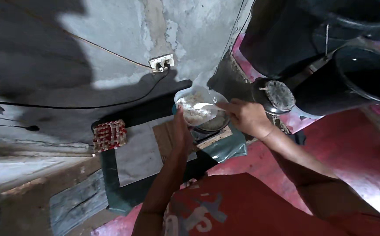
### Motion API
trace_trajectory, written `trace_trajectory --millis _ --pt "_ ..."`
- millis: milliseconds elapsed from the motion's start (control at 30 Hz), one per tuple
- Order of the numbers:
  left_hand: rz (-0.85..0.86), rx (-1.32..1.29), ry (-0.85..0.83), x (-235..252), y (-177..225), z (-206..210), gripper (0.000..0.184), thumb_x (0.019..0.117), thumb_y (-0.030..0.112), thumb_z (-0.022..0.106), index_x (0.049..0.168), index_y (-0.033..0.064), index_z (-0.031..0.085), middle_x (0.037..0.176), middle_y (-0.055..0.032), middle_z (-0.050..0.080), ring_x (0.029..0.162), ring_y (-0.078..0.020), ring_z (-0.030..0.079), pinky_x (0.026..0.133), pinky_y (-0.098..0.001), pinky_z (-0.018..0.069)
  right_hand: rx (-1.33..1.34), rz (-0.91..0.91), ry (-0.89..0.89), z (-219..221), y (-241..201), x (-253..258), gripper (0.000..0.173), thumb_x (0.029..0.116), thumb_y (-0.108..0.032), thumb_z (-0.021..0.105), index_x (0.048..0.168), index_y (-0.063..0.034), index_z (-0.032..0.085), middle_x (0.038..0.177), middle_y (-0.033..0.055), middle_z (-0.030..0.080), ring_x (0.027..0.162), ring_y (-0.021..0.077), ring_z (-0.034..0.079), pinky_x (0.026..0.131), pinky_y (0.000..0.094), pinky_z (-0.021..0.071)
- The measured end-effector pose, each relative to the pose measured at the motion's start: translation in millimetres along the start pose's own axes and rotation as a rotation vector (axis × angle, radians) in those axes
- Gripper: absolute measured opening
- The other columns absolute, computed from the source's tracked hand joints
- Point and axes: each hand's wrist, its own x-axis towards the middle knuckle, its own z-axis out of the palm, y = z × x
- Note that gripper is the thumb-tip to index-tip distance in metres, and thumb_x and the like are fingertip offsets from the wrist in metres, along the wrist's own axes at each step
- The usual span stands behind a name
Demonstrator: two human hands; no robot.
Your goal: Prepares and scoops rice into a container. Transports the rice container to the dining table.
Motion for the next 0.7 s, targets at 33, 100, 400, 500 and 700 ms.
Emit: trace_trajectory --millis 33,100,400,500,700 --pt "-0.015 0.023 -0.006 0 1 1 0.061 0.1029 0.063 0.043 0.148 0.0231 0.050 0.137 -0.0111 0.062 0.118 -0.0284 0.063 0.091 -0.0509 0.0563 0.007 0.003 0.015 -3 1 -2 0.045 0.0928 -0.007 0.062 0.133 -0.0247 0.070 0.100 0.0126 0.070 0.073 0.0337 0.069 0.056 0.0567 0.0545" --pt "-0.034 0.044 -0.016 2 0 1 0.063 0.1015 0.066 0.044 0.148 0.0244 0.051 0.137 -0.0109 0.062 0.118 -0.0283 0.064 0.091 -0.0501 0.0563 0.040 -0.023 0.091 -11 1 -6 0.044 0.0925 -0.008 0.060 0.133 -0.0235 0.070 0.100 0.0106 0.072 0.072 0.0309 0.069 0.055 0.0546 0.0543" --pt "-0.027 0.058 0.052 -2 -3 10 0.058 0.1037 0.061 0.044 0.141 0.0183 0.056 0.124 -0.0122 0.068 0.107 -0.0275 0.068 0.082 -0.0481 0.0599 0.323 0.030 0.261 -18 22 -15 0.032 0.1015 -0.012 0.057 0.131 -0.0112 0.069 0.114 0.0087 0.073 0.093 0.0209 0.072 0.081 0.0472 0.0613" --pt "0.044 0.009 0.017 -3 -11 11 0.055 0.1079 0.053 0.039 0.146 0.0145 0.050 0.126 -0.0145 0.066 0.105 -0.0271 0.068 0.081 -0.0490 0.0609 0.595 0.239 0.251 4 30 -19 0.031 0.1045 -0.019 0.058 0.131 -0.0044 0.063 0.109 0.0113 0.072 0.091 0.0197 0.072 0.082 0.0455 0.0617" --pt "0.069 -0.111 -0.047 -9 -8 -8 0.058 0.1081 0.057 0.029 0.148 0.0174 0.045 0.131 -0.0115 0.065 0.114 -0.0265 0.067 0.087 -0.0541 0.0601 0.874 0.655 0.063 35 107 -11 0.040 0.0943 -0.030 0.076 0.122 -0.0028 0.067 0.098 0.0133 0.072 0.085 0.0209 0.069 0.081 0.0433 0.0588"
